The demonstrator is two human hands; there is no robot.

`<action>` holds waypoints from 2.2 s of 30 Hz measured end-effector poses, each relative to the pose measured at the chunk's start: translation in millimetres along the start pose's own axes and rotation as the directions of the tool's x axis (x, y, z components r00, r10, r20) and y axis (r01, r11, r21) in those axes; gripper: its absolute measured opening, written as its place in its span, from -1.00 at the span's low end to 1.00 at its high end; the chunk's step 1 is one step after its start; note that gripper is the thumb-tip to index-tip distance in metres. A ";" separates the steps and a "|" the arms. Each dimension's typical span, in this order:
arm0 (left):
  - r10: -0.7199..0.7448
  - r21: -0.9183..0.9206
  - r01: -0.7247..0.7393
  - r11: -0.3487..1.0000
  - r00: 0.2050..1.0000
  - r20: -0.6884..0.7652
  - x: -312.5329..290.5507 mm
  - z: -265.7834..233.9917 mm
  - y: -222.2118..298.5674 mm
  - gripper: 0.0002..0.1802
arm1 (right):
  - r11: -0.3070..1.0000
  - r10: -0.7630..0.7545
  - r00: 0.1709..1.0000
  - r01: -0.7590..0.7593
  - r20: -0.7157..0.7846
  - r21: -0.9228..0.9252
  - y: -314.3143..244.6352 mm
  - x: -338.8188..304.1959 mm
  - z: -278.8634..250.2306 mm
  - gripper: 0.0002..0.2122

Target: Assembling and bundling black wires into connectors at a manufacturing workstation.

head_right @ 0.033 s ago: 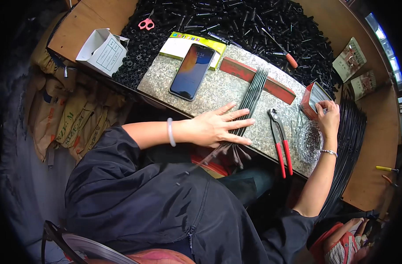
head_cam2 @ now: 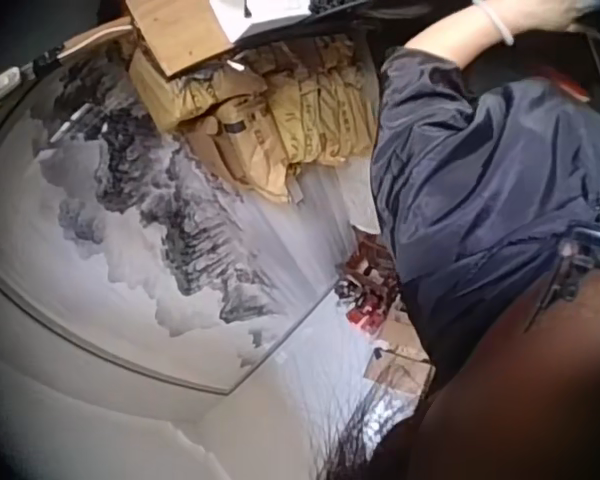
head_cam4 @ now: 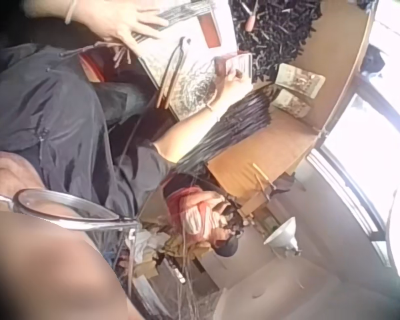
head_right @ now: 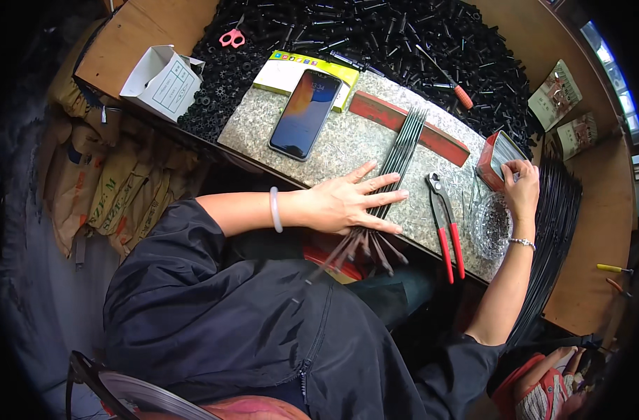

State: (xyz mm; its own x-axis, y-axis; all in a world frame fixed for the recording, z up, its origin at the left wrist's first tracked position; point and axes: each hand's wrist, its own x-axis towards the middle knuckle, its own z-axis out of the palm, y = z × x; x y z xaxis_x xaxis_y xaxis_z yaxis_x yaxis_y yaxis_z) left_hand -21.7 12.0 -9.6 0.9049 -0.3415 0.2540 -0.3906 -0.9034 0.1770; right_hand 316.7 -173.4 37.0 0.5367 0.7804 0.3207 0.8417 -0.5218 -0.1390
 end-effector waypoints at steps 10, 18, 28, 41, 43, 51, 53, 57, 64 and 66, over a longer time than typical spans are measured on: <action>0.112 0.009 -0.112 0.994 0.990 -0.091 8.8 6.2 -2.4 -0.32 | 0.987 0.028 0.965 0.014 -0.260 0.159 -35.3 6.3 -4.6 -0.87; 0.070 0.051 -0.066 0.997 0.994 -0.082 12.2 7.0 -1.1 -0.29 | 0.903 -0.073 0.997 0.060 0.014 0.426 -114.8 22.1 22.2 -0.90; 0.070 0.031 -0.067 0.997 0.993 -0.092 12.4 8.8 -2.2 -0.30 | 0.889 -0.054 0.994 0.005 0.094 0.458 -124.1 33.2 49.7 -0.88; 0.062 0.022 -0.060 0.998 0.995 -0.081 12.6 8.7 -2.4 -0.27 | 0.895 -0.017 0.992 -0.040 0.124 0.443 -119.7 33.0 50.1 -0.88; 0.061 0.026 -0.059 0.998 0.995 -0.074 12.3 8.8 -2.1 -0.28 | 0.894 -0.028 0.993 -0.025 0.112 0.447 -119.2 33.5 51.5 -0.88; 0.062 0.043 -0.059 0.997 0.994 -0.093 11.5 9.1 -4.0 -0.28 | 0.899 -0.060 0.993 0.008 0.105 0.437 -119.0 35.7 54.7 -0.85; 0.060 0.039 -0.057 0.998 0.995 -0.083 11.7 8.4 -3.9 -0.28 | 0.902 -0.057 0.993 0.006 0.107 0.433 -118.6 36.4 55.9 -0.85; 0.062 0.041 -0.058 0.997 0.995 -0.079 12.0 8.2 -3.2 -0.27 | 0.897 -0.058 0.992 0.003 0.111 0.442 -118.6 36.3 55.3 -0.86; 0.059 0.030 -0.056 0.998 0.994 -0.091 11.5 10.9 -2.8 -0.26 | 0.890 -0.061 0.990 -0.004 0.128 0.456 -119.4 36.2 56.0 -0.86; 0.061 0.036 -0.058 0.998 0.995 -0.083 11.5 10.6 -3.1 -0.26 | 0.878 -0.054 0.989 -0.019 0.139 0.478 -119.5 38.0 56.6 -0.87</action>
State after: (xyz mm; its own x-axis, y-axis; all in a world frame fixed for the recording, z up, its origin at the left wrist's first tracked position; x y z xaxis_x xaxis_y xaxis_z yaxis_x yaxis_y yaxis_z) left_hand -8.3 8.2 -17.3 0.8624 -0.3729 0.3424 -0.4359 -0.8909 0.1277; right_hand 239.8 -61.9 12.8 0.4932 0.8479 0.1946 0.7574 -0.3085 -0.5755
